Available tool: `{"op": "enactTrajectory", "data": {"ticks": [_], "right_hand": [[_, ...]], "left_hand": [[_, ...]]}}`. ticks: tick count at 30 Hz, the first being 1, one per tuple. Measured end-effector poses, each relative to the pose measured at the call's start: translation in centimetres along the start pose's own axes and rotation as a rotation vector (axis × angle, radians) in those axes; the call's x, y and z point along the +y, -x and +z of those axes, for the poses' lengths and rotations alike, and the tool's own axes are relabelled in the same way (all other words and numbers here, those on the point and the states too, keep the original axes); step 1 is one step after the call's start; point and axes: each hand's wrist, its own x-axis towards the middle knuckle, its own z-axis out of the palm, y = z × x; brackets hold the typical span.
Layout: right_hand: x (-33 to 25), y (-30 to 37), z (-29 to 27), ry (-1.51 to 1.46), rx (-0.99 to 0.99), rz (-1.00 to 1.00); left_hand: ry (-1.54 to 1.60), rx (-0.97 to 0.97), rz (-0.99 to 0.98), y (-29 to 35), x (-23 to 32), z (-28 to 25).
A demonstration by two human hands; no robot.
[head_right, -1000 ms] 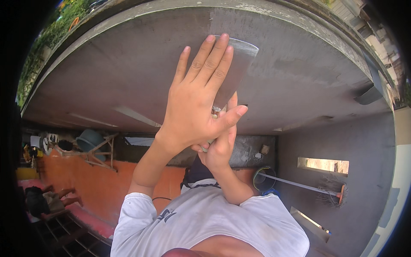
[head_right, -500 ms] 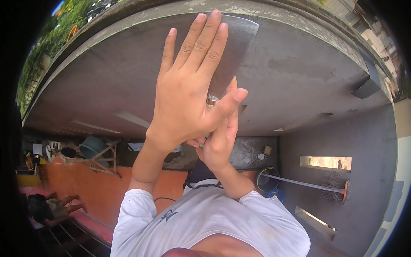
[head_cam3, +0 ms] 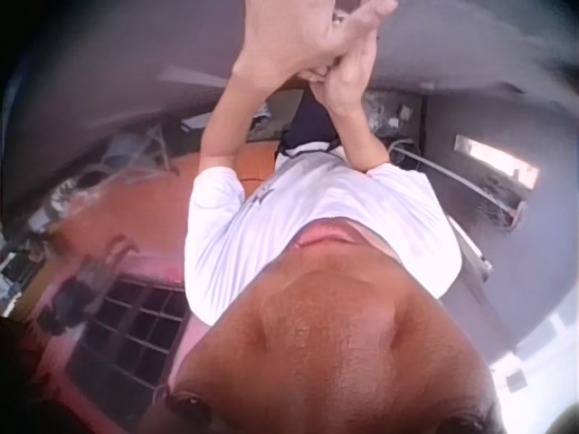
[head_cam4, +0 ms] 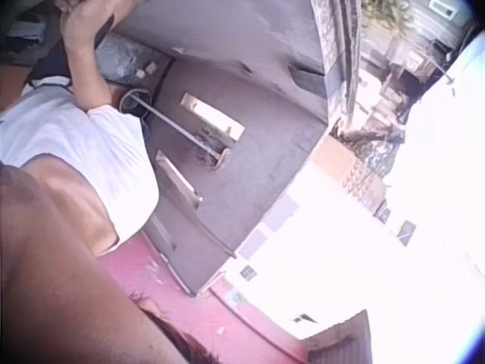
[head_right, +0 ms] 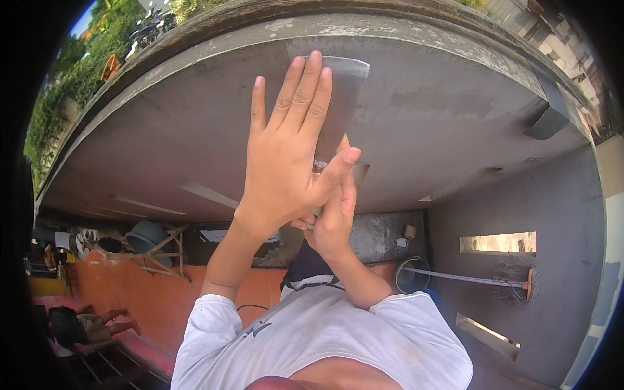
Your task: The person uses a trowel to apply and smooth plaster on a ceiling surface. They repeatedly spread the material, scrape off excess, and refine the finish across different sections of the ceiling.
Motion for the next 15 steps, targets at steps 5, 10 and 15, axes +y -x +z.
{"op": "enactTrajectory", "data": {"ticks": [5,10,15], "right_hand": [[2.8,6.2,-11.4,0.331,0.349,0.118],[3.7,17.9,-30.5,1.310,0.493,0.252],[2.0,39.0,-48.1,0.826,1.546,0.585]], "left_hand": [[0.019,-0.357,-0.045,6.8,0.5,6.4],[-0.016,-0.333,0.083,6.4,0.4,7.3],[-0.171,0.498,0.023,-1.4,-3.0,3.4]]}}
